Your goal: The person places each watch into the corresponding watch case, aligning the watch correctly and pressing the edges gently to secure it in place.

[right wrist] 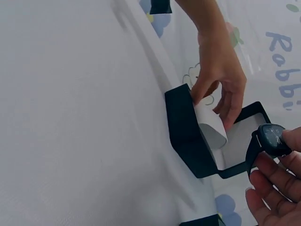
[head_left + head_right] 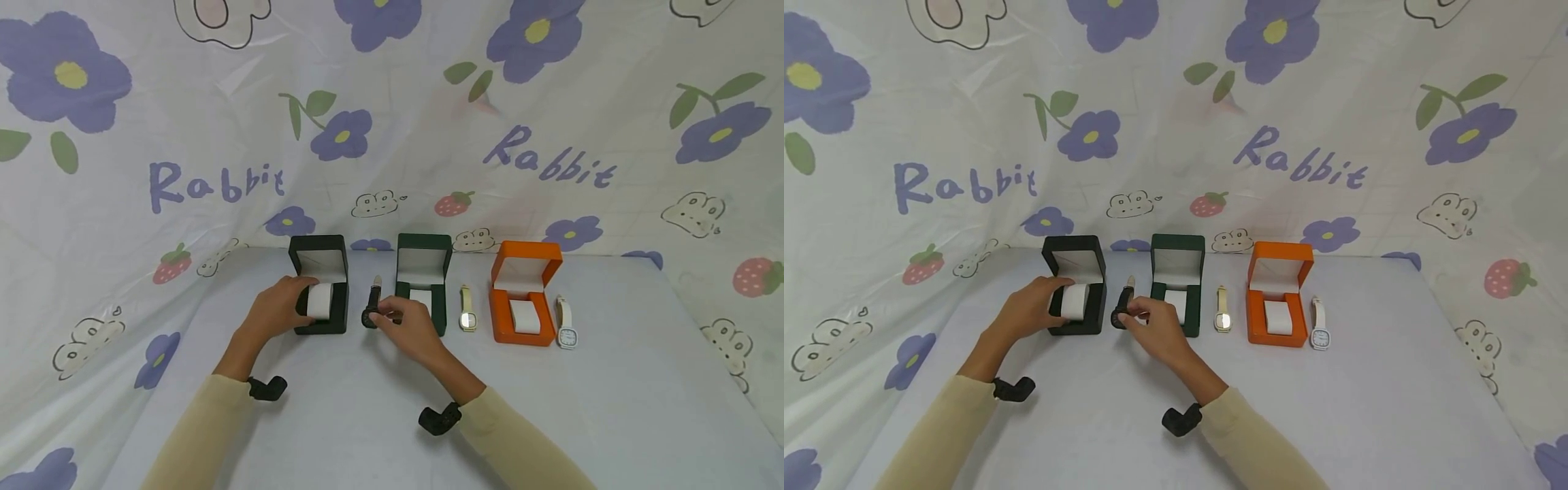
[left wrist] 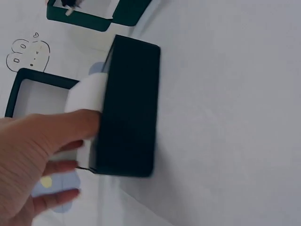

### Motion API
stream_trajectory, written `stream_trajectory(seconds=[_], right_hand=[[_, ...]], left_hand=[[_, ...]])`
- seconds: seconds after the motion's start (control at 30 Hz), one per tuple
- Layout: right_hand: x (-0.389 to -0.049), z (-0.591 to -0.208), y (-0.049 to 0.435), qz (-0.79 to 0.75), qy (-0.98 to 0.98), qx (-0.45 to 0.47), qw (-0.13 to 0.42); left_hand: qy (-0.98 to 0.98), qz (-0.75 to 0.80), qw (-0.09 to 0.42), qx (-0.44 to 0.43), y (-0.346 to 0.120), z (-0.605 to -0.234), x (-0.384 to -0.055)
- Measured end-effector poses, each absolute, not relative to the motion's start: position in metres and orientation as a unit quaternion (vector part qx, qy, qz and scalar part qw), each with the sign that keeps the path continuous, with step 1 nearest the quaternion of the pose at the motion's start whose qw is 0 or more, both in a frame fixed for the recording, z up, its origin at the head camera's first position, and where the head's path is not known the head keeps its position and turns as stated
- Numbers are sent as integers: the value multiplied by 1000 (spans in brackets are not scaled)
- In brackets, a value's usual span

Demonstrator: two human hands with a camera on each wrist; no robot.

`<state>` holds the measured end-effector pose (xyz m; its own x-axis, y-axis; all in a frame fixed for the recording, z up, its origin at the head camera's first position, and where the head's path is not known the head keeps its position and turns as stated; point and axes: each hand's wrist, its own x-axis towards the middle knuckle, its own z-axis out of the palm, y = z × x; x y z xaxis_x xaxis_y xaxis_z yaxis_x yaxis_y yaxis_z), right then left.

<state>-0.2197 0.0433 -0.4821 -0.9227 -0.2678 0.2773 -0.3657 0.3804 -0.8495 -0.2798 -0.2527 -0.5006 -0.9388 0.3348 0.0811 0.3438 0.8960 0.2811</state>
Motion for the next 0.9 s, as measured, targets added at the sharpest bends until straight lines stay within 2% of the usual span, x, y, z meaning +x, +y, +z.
stream_trajectory(seconds=[0.33, 0.6, 0.9], right_hand=[[-215, -477, 60, 555, -813, 169, 44], [-212, -475, 70, 566, -804, 180, 38], [-211, -478, 79, 585, -795, 163, 22]], left_hand=[[-957, -165, 95, -218, -260, -512, -275], [-942, -184, 136, -245, -263, -521, -271], [-918, -240, 160, -272, -262, -521, -267]])
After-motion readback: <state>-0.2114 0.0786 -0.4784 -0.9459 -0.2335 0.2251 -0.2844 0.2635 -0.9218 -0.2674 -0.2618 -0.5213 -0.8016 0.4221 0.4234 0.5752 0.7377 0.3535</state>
